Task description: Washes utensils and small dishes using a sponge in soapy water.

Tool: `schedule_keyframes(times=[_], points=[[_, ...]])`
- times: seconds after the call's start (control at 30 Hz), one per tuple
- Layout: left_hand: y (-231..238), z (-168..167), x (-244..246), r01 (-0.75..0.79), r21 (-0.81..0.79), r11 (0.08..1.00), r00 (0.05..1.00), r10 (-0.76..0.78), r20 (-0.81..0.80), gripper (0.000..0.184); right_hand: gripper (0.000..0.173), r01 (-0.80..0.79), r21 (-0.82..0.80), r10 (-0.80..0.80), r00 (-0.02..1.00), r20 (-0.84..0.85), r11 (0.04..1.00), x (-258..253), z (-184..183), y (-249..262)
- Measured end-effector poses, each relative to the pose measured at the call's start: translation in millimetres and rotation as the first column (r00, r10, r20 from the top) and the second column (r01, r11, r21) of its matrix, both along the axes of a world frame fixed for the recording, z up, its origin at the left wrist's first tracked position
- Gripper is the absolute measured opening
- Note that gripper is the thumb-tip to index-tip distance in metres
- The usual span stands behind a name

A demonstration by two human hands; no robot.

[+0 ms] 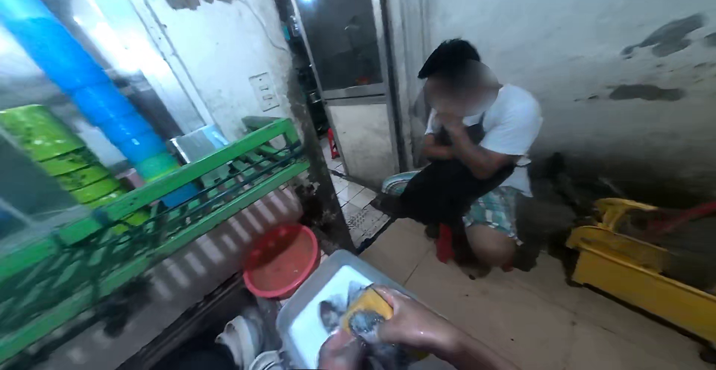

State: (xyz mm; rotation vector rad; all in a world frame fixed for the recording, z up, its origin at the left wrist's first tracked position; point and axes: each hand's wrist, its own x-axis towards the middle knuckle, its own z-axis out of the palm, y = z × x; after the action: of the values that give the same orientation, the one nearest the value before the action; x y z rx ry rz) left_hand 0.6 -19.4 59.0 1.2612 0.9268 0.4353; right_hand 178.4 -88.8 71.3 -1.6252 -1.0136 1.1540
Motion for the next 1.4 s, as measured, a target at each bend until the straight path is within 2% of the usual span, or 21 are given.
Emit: schedule_keyframes(times=[0.1,0.17,0.2,0.27,0.33,0.4,0.47,0.53,0.6,0.67,0.73,0.77,0.83,0.87,0.93,1.0,1.1,1.17,1.27,1.33,1.4], points=[[-9,-7,4,-0.015,-0.028,0.999,0.999,0.014,-0.030,0.012,0.071,0.082,-0.117,-0.047,0.961,0.273,0.990,-1,3,24],[-8,-11,1,-0.067,-0.077,0.995,0.997,0.065,-0.033,0.010,0.070,0.162,-0.116,-0.110,0.926,0.362,0.980,7,9,38],[-7,-9,-2,-0.103,-0.097,0.990,0.995,0.100,-0.030,0.012,0.071,0.189,-0.096,-0.144,0.924,0.353,0.977,11,13,42],[-3,-3,-9,-0.160,-0.116,0.980,0.987,0.159,-0.018,0.018,0.072,0.174,-0.080,-0.153,0.964,0.219,0.982,14,18,42],[1,2,-14,-0.177,-0.115,0.978,0.984,0.178,0.000,0.020,0.070,0.047,-0.076,-0.038,0.993,0.110,0.996,2,14,36],[1,3,-14,-0.173,-0.083,0.981,0.985,0.174,0.003,0.008,0.073,-0.075,-0.093,0.088,0.985,0.150,0.993,-16,9,35],[-2,0,-15,-0.178,-0.081,0.981,0.984,0.176,-0.028,0.006,0.076,-0.027,-0.130,0.064,0.955,0.289,0.991,-20,4,45],[-3,-3,-18,-0.214,-0.089,0.973,0.976,0.211,-0.045,0.014,0.075,0.087,-0.109,-0.041,0.927,0.373,0.990,-11,2,56],[-2,0,-22,-0.252,-0.102,0.962,0.968,0.251,-0.028,0.018,0.071,0.245,-0.016,-0.235,0.944,0.232,0.969,1,0,60],[1,6,-26,-0.265,-0.142,0.954,0.963,0.269,0.008,0.021,0.074,0.370,0.025,-0.367,0.926,-0.087,0.929,11,-8,57],[3,11,-28,-0.228,-0.195,0.954,0.969,0.241,0.046,0.018,0.077,0.326,0.026,-0.304,0.906,-0.295,0.945,9,-19,49],[3,13,-28,-0.199,-0.210,0.957,0.975,0.215,0.055,0.018,0.081,0.241,0.013,-0.225,0.922,-0.314,0.970,4,-25,44],[-1,13,-26,-0.119,-0.215,0.969,0.991,0.131,0.039,0.018,0.085,0.065,-0.022,-0.068,0.965,-0.252,0.998,-10,-33,41],[-2,12,-25,-0.083,-0.217,0.973,0.995,0.092,0.030,0.016,0.081,0.011,-0.016,-0.014,0.979,-0.201,1.000,-16,-31,41],[-3,10,-25,-0.033,-0.208,0.977,0.999,0.038,0.023,0.015,0.069,0.002,0.016,-0.001,0.996,-0.086,1.000,-18,-20,42],[1,6,-31,0.006,-0.178,0.984,1.000,-0.006,0.000,0.015,0.068,0.104,-0.003,-0.104,0.995,0.003,0.995,-6,-4,43],[7,0,-37,0.024,-0.173,0.985,0.999,-0.020,0.026,0.021,0.066,0.337,0.017,-0.333,0.935,-0.127,0.941,11,0,50],[8,0,-32,-0.050,-0.211,0.976,0.995,0.065,0.069,0.020,0.064,0.374,-0.028,-0.371,0.905,-0.208,0.927,-2,1,47],[11,-3,-29,-0.071,-0.200,0.977,0.989,0.096,0.116,0.016,0.059,0.209,-0.058,-0.212,0.975,-0.061,0.976,-32,4,39],[13,-4,-35,-0.013,-0.118,0.993,0.998,0.020,0.059,0.017,0.059,0.117,-0.083,-0.112,0.992,0.063,0.990,-35,15,38],[22,-5,-45,0.071,0.029,0.997,0.997,-0.070,-0.044,0.025,0.057,0.049,-0.169,-0.018,0.983,0.181,0.984,-28,30,34]])
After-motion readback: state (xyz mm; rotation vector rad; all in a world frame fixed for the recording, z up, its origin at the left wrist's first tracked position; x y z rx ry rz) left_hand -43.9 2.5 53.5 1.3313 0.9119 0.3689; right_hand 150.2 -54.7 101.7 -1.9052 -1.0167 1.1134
